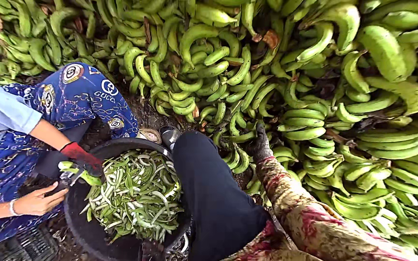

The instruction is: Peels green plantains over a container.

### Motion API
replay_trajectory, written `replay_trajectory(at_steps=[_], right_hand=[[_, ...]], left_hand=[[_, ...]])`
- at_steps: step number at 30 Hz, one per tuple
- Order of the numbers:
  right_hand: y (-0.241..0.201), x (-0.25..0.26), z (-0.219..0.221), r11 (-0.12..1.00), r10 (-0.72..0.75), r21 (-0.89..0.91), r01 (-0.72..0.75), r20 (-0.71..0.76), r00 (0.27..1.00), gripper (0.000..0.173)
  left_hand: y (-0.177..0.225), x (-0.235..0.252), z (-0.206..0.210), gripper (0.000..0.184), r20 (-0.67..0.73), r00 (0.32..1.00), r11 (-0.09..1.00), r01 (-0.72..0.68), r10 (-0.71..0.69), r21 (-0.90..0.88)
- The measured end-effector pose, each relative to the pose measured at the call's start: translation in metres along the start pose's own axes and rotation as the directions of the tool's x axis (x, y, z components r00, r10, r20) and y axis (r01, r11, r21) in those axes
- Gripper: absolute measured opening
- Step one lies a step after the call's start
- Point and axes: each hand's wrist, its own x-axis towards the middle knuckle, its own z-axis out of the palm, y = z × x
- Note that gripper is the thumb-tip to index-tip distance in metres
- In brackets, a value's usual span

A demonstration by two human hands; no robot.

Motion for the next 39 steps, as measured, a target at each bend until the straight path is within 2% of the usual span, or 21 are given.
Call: replay_trajectory(at_steps=[2,4,7,9,11,14,15,18,20,22,23,25,28,29,32,34,36,38,39], right_hand=[[-0.028,-0.020,0.022,0.999,-0.027,-0.032,0.030,0.091,0.995,0.049],[-0.055,-0.049,0.051,0.990,-0.084,-0.093,0.110,0.250,0.965,0.054],[-0.096,-0.097,0.112,0.985,-0.171,0.070,0.157,0.504,0.847,0.042],[-0.112,-0.126,0.153,0.978,-0.201,0.168,0.124,0.598,0.776,0.044],[-0.105,-0.153,0.186,0.980,-0.198,0.142,0.139,0.636,0.746,0.052],[-0.062,-0.196,0.220,0.994,-0.104,0.053,0.091,0.635,0.766,0.042],[-0.043,-0.205,0.224,0.997,-0.063,0.001,0.082,0.658,0.750,0.047],[0.022,-0.226,0.222,0.974,0.051,-0.189,0.126,0.722,0.690,0.064],[0.069,-0.234,0.214,0.965,0.106,-0.240,0.103,0.720,0.685,0.060],[0.107,-0.247,0.203,0.947,0.181,-0.315,0.068,0.693,0.698,0.050],[0.121,-0.255,0.198,0.931,0.221,-0.361,0.055,0.677,0.702,0.044],[0.145,-0.264,0.187,0.904,0.302,-0.427,0.002,0.642,0.704,0.044],[0.171,-0.264,0.175,0.886,0.403,-0.452,-0.108,0.630,0.664,0.041],[0.175,-0.266,0.174,0.875,0.416,-0.471,-0.111,0.614,0.671,0.041],[0.180,-0.272,0.170,0.826,0.417,-0.561,-0.054,0.544,0.728,0.050],[0.183,-0.273,0.169,0.797,0.425,-0.604,-0.012,0.546,0.721,0.055],[0.185,-0.272,0.166,0.809,0.464,-0.586,-0.039,0.597,0.655,0.052],[0.189,-0.269,0.162,0.822,0.519,-0.560,-0.106,0.660,0.543,0.051],[0.191,-0.268,0.164,0.813,0.535,-0.573,-0.105,0.662,0.526,0.051]], left_hand=[[-0.012,0.007,-0.009,0.027,0.069,0.998,0.999,-0.011,0.014,-0.041],[0.000,0.005,0.004,0.025,0.101,0.995,0.997,-0.009,0.017,-0.080],[0.009,0.007,0.019,0.025,0.082,0.996,0.991,-0.007,0.018,-0.137],[0.015,0.008,0.028,0.032,0.045,0.999,0.990,-0.023,0.029,-0.136],[0.031,0.003,0.045,0.039,0.009,0.998,0.993,-0.057,0.059,-0.107],[0.058,-0.004,0.066,0.046,0.049,0.983,0.981,-0.170,0.175,-0.095],[0.069,-0.008,0.074,0.048,0.065,0.974,0.972,-0.210,0.217,-0.105],[0.105,-0.024,0.097,0.050,0.089,0.927,0.930,-0.357,0.364,-0.083],[0.119,-0.034,0.106,0.053,0.109,0.869,0.875,-0.483,0.483,-0.025],[0.127,-0.039,0.111,0.059,0.093,0.813,0.798,-0.582,0.575,0.157],[0.127,-0.040,0.112,0.060,0.070,0.792,0.759,-0.603,0.606,0.245],[0.126,-0.042,0.111,0.058,0.035,0.772,0.720,-0.608,0.635,0.334],[0.118,-0.045,0.105,0.055,0.033,0.788,0.721,-0.578,0.614,0.381],[0.117,-0.046,0.103,0.057,0.037,0.797,0.724,-0.566,0.603,0.394],[0.114,-0.049,0.099,0.060,0.042,0.801,0.723,-0.561,0.598,0.403],[0.110,-0.046,0.096,0.061,0.038,0.794,0.716,-0.567,0.607,0.407],[0.102,-0.039,0.094,0.057,-0.005,0.815,0.757,-0.537,0.580,0.371],[0.083,-0.028,0.086,0.049,-0.097,0.885,0.867,-0.417,0.455,0.272],[0.074,-0.023,0.081,0.049,-0.125,0.906,0.905,-0.377,0.405,0.195]])
